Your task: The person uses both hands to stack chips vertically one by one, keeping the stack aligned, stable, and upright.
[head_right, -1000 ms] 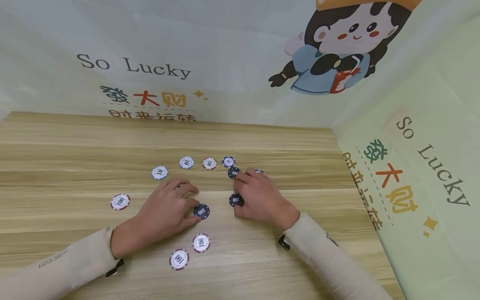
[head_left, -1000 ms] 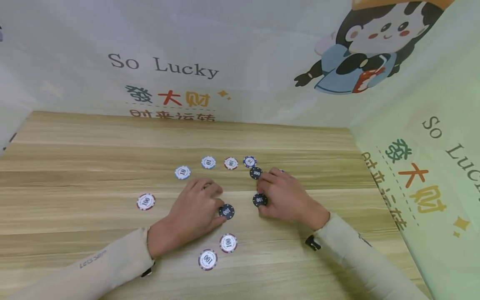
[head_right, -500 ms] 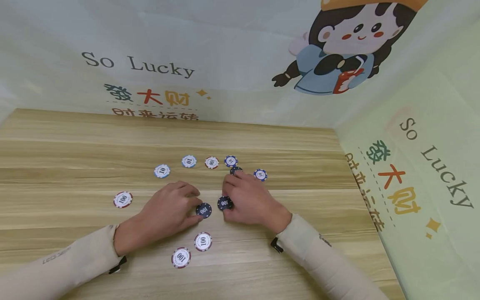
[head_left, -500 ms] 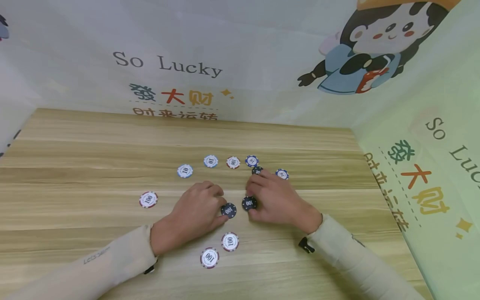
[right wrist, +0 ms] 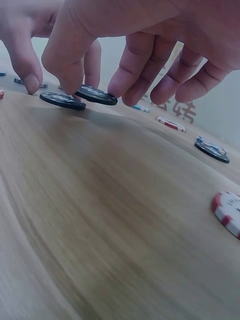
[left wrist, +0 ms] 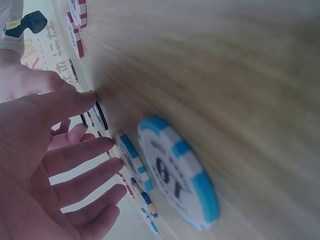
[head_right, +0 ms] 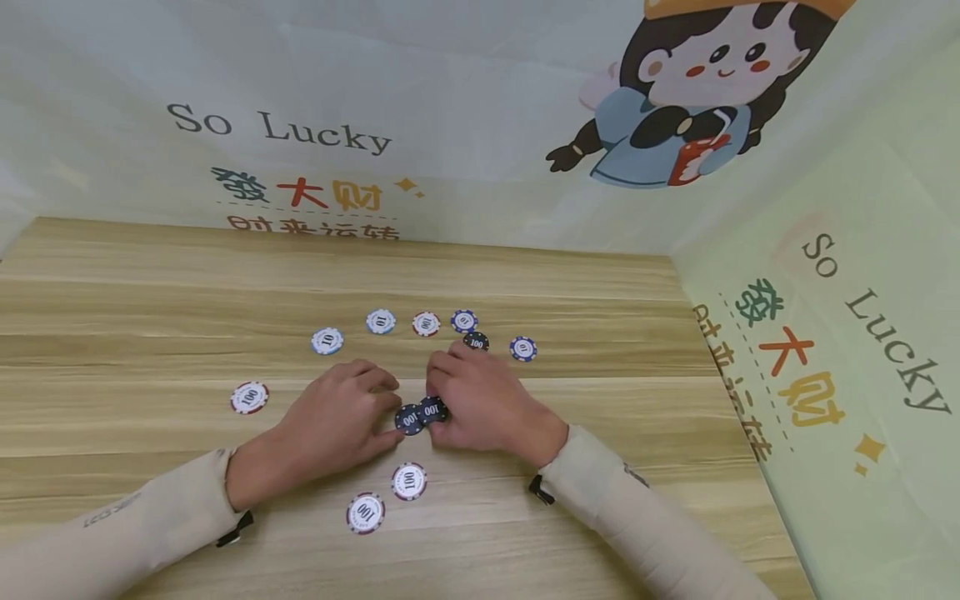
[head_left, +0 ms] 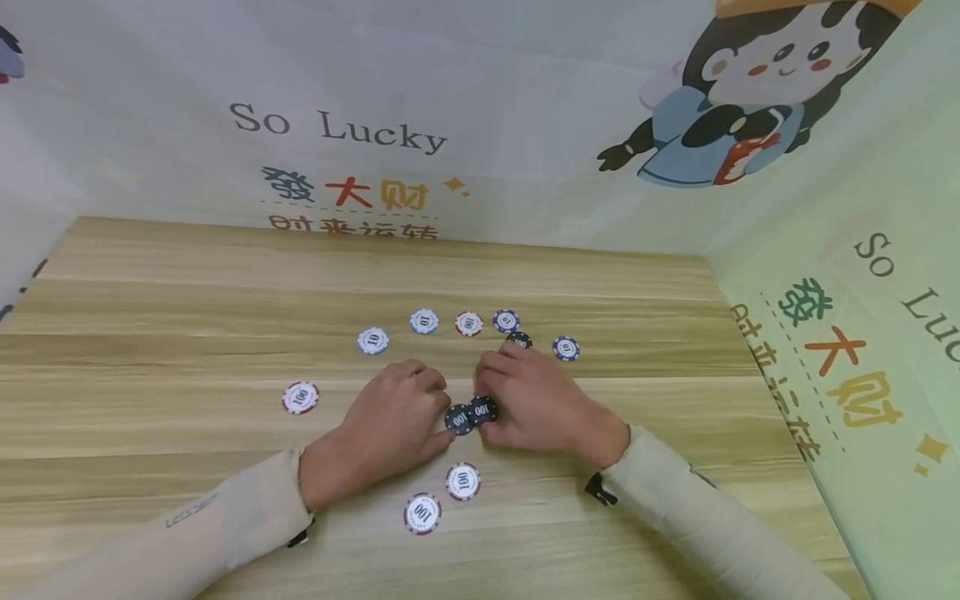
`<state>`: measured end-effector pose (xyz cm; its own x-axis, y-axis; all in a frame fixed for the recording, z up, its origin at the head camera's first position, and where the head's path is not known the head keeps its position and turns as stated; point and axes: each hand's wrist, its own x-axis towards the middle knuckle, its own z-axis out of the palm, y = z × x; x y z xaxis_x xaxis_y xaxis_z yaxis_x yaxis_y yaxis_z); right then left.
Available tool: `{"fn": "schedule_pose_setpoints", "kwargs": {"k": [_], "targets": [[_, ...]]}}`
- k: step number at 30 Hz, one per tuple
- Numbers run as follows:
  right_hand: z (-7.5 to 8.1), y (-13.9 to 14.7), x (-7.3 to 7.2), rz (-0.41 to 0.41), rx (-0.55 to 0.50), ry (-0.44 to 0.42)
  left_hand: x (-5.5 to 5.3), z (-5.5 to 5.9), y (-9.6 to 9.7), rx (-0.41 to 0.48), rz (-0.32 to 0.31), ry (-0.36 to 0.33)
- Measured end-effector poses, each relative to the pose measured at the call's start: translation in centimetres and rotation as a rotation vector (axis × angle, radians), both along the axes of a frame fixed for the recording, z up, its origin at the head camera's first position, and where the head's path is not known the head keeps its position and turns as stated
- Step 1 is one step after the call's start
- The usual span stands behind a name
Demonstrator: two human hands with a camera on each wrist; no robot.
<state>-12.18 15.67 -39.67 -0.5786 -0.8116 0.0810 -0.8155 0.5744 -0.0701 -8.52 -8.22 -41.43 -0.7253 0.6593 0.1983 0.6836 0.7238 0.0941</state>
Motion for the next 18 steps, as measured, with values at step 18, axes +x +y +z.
{"fn": "schedule_pose_setpoints", "kwargs": {"k": [18], "targets": [[-0.4, -2.0, 0.2, 0.030, 0.011, -0.056, 0.6, -0.2, -1.2, 0.003, 0.032, -0.010]]}}
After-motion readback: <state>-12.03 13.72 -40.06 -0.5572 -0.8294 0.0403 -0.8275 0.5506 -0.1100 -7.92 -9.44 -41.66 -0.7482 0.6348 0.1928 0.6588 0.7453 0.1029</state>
